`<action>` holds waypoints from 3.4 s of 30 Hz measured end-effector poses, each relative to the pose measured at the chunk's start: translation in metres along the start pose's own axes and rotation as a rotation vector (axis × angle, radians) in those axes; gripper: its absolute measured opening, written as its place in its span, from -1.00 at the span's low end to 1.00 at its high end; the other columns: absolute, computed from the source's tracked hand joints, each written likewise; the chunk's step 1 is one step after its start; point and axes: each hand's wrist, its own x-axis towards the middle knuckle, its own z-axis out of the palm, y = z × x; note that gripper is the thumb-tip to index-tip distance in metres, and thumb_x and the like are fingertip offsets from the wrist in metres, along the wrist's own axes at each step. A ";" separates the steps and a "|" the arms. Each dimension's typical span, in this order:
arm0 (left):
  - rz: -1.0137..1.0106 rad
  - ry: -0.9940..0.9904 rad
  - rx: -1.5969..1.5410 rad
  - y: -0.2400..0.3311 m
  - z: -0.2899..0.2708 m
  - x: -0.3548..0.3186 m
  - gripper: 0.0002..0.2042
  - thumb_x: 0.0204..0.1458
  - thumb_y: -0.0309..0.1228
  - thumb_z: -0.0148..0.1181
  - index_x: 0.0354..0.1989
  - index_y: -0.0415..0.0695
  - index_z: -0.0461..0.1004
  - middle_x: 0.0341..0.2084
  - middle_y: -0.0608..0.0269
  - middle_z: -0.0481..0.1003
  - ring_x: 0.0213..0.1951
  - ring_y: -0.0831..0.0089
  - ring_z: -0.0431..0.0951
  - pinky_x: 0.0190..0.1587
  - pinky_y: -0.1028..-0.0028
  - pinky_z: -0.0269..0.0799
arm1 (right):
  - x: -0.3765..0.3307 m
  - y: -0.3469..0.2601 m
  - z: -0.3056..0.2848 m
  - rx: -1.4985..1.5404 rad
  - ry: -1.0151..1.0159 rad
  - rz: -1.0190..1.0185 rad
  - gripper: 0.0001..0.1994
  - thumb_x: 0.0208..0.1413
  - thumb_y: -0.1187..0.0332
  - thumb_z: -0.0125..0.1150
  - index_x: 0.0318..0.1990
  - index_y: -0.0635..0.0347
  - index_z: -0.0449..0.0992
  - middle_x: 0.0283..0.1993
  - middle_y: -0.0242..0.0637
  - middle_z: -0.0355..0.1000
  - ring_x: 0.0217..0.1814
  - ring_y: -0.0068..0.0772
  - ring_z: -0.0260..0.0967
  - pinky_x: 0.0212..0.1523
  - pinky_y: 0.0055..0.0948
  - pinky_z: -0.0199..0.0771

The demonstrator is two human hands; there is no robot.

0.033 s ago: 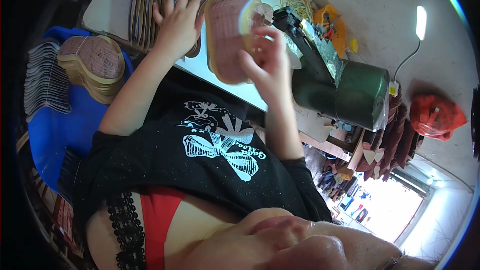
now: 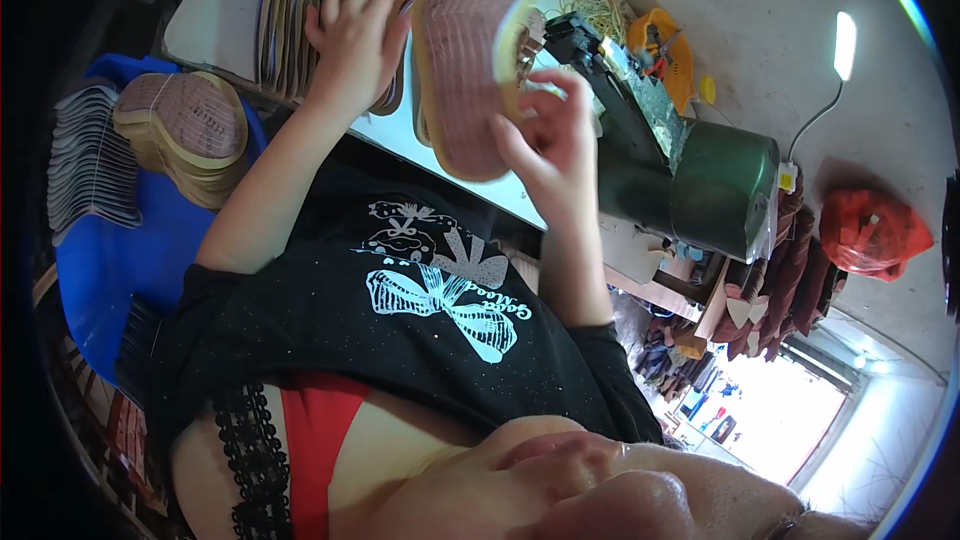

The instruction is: The recorder is assembling or inspecting shoe insoles by aligning and stacking them at a workbench.

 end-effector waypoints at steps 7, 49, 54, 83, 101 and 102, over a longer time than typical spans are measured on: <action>-0.449 -0.348 -2.051 0.061 -0.065 0.006 -0.51 0.04 -0.17 0.25 0.06 -0.19 0.33 -0.19 0.22 0.50 -0.12 0.52 0.51 -0.04 0.44 0.44 | -0.035 0.004 0.002 0.047 -0.014 0.081 -0.57 -0.04 0.59 0.25 0.04 0.31 0.35 -0.31 -0.41 0.38 -0.59 -0.84 0.11 -0.61 -0.76 0.06; 0.082 0.292 -1.286 0.121 -0.040 0.010 -0.48 -0.24 -0.29 0.48 -0.18 -0.32 0.35 -0.30 0.16 0.50 -0.26 0.48 0.52 -0.13 0.50 0.43 | -0.006 0.008 -0.034 -0.166 0.207 -0.092 -0.85 0.09 0.45 0.23 -0.30 0.39 0.58 -0.48 -0.37 0.51 -0.47 -0.69 0.37 -0.49 -0.66 0.37; -0.305 -0.310 -1.972 0.125 -0.048 0.025 -0.65 0.00 -0.34 0.27 -0.12 -0.29 0.40 -0.31 0.25 0.52 -0.29 0.55 0.52 -0.18 0.54 0.43 | -0.003 0.020 -0.054 0.264 0.016 0.047 -0.78 0.11 0.38 0.21 -0.19 0.40 0.56 -0.39 -0.34 0.52 -0.40 -0.63 0.40 -0.37 -0.60 0.42; -0.016 -0.465 -1.243 0.160 0.047 0.152 -0.62 0.01 -0.19 0.23 -0.18 -0.30 0.52 -0.32 0.18 0.57 -0.31 0.50 0.56 -0.21 0.52 0.45 | -0.002 0.045 -0.041 0.846 0.328 0.128 -0.72 0.20 0.26 0.03 -0.17 0.36 0.45 -0.39 -0.08 0.52 -0.45 -0.35 0.53 -0.40 -0.48 0.51; 1.064 -0.932 -0.451 0.161 -0.018 0.231 -0.51 -0.02 -0.03 0.23 -0.11 -0.22 0.46 -0.05 0.04 0.38 0.00 0.24 0.37 0.06 0.35 0.28 | 0.057 0.035 -0.044 0.840 0.441 0.086 -0.67 0.23 0.23 -0.05 -0.09 0.37 0.41 -0.36 -0.09 0.52 -0.42 -0.37 0.53 -0.42 -0.53 0.49; 1.026 -0.920 -0.371 0.162 -0.020 0.233 -0.51 -0.03 -0.02 0.23 -0.14 -0.22 0.46 -0.08 0.07 0.40 -0.07 0.28 0.41 -0.02 0.38 0.33 | 0.057 0.034 -0.045 0.845 0.431 0.088 -0.66 0.24 0.21 -0.05 -0.08 0.37 0.40 -0.35 -0.09 0.52 -0.40 -0.37 0.53 -0.42 -0.53 0.50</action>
